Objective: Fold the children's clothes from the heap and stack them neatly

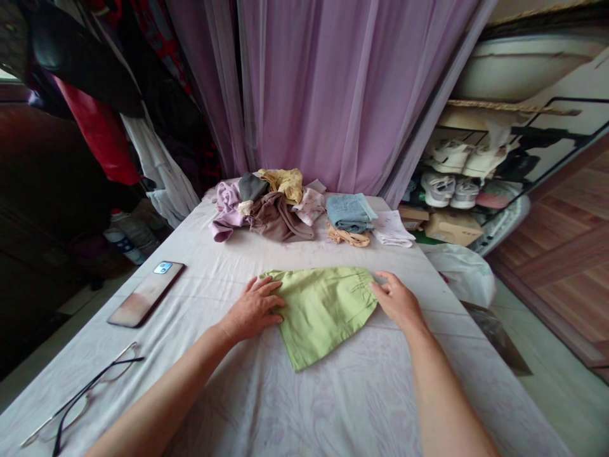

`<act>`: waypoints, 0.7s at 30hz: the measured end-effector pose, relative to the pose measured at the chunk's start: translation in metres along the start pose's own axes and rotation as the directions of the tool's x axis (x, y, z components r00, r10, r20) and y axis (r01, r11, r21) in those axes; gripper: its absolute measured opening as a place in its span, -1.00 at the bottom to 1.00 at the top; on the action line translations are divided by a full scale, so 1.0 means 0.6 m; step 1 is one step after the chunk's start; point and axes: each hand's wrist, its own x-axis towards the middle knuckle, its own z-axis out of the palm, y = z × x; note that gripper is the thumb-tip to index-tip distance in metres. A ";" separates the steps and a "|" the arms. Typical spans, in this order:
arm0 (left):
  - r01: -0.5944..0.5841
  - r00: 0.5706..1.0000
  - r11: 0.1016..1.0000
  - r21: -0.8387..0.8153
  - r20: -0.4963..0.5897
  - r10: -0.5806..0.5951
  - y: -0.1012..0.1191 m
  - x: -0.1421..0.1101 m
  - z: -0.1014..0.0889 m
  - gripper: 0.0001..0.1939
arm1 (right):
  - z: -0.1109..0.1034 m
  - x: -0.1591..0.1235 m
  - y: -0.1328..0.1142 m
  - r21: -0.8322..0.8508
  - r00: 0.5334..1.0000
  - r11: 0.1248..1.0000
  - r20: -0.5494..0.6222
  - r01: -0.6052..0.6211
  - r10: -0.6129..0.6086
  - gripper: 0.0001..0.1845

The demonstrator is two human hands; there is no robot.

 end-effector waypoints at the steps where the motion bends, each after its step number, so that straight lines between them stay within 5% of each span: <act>1: -0.011 1.000 1.000 -0.002 -0.015 0.011 0.001 0.003 0.000 -0.78 | 0.000 0.000 0.001 0.082 1.000 0.997 0.014 -0.008 0.007 -0.49; 4: -0.033 0.998 0.999 0.000 -0.048 0.033 0.004 0.006 -0.002 -0.89 | -0.001 -0.005 -0.002 0.404 0.992 0.911 0.119 -0.087 0.042 -0.37; 7: -0.047 0.998 0.999 -0.010 -0.046 0.047 0.009 0.003 -0.001 -0.86 | -0.006 -0.011 -0.014 0.681 0.979 0.713 0.202 -0.167 0.036 -0.33; 12: -0.081 0.997 0.994 -0.072 0.013 0.082 0.015 -0.009 0.014 -0.13 | -0.003 -0.015 -0.050 0.943 0.990 0.311 0.138 -0.122 -0.031 -0.59; 16: -0.043 0.998 0.996 -0.076 0.051 0.047 0.017 -0.010 0.023 0.06 | 0.017 -0.014 -0.086 0.964 0.995 0.263 0.068 -0.047 -0.068 -0.44; 21: 0.040 0.999 0.999 -0.012 0.031 -0.040 0.038 0.000 0.017 0.01 | 0.037 -0.003 -0.134 0.915 0.964 0.354 -0.246 0.196 0.102 -0.57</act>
